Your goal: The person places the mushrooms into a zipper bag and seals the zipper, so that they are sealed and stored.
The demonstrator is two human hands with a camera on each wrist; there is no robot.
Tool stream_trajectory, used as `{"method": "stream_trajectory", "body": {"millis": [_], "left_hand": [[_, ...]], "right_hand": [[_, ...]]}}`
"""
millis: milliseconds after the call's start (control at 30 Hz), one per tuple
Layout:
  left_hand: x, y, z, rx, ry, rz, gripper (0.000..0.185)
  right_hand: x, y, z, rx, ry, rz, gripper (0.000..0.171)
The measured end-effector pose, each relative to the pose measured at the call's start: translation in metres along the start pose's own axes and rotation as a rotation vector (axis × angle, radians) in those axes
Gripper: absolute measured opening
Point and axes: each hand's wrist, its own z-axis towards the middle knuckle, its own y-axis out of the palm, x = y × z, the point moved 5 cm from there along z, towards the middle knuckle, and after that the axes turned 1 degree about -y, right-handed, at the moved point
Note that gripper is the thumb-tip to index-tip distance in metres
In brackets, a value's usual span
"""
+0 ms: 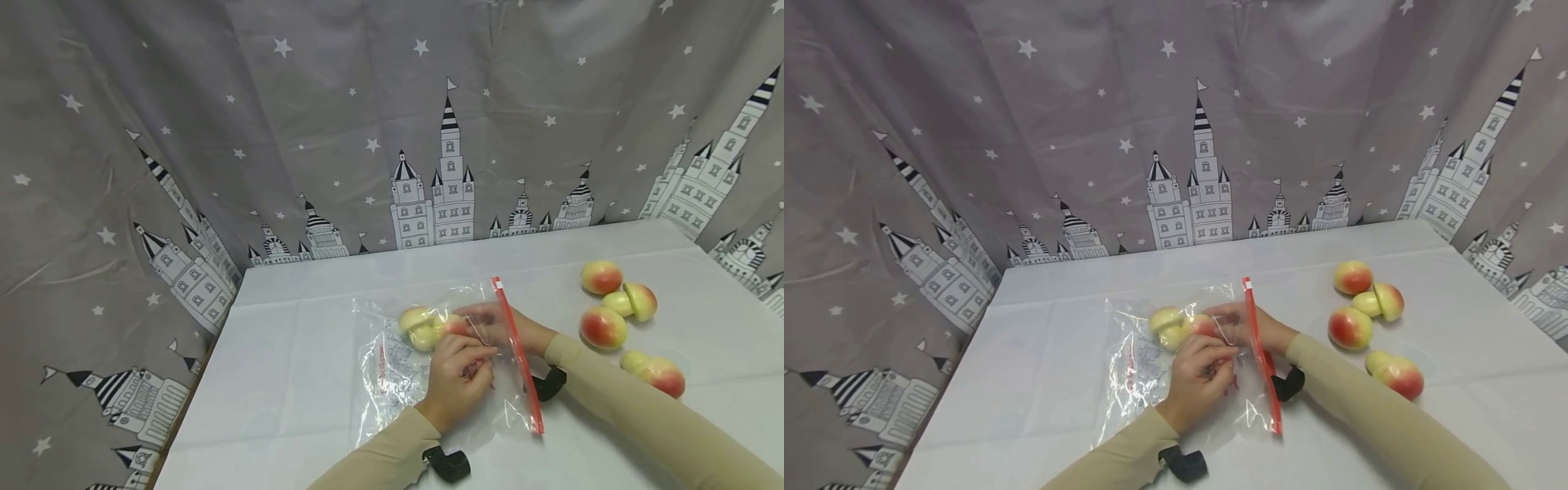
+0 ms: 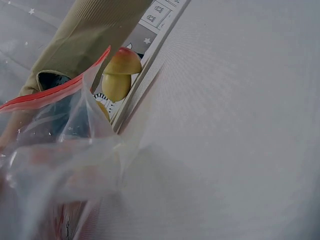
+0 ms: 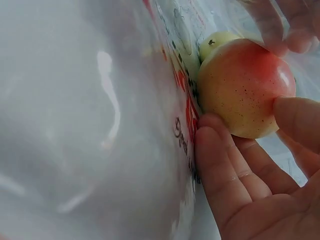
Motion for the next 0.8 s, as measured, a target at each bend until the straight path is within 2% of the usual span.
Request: {"method": "stream_trajectory", "body": {"millis": [200,367,633,800], "left_hand": [[0.000,0.000,-0.001,-0.004,-0.007,0.003,0.026],[0.001,0.001,-0.002,-0.009,-0.007,0.005,0.027],[0.001,0.000,-0.001,0.006,-0.006,0.017,0.028],[0.002,0.001,-0.001,0.002,-0.008,0.015,0.028]], "right_hand": [[-0.002,0.006,0.009,-0.045,-0.067,0.006,0.046],[0.000,0.010,0.010,-0.095,-0.030,0.108,0.053],[-0.004,0.013,0.012,-0.098,-0.098,0.023,0.045],[-0.003,0.015,0.012,-0.093,-0.063,0.040,0.047]]}}
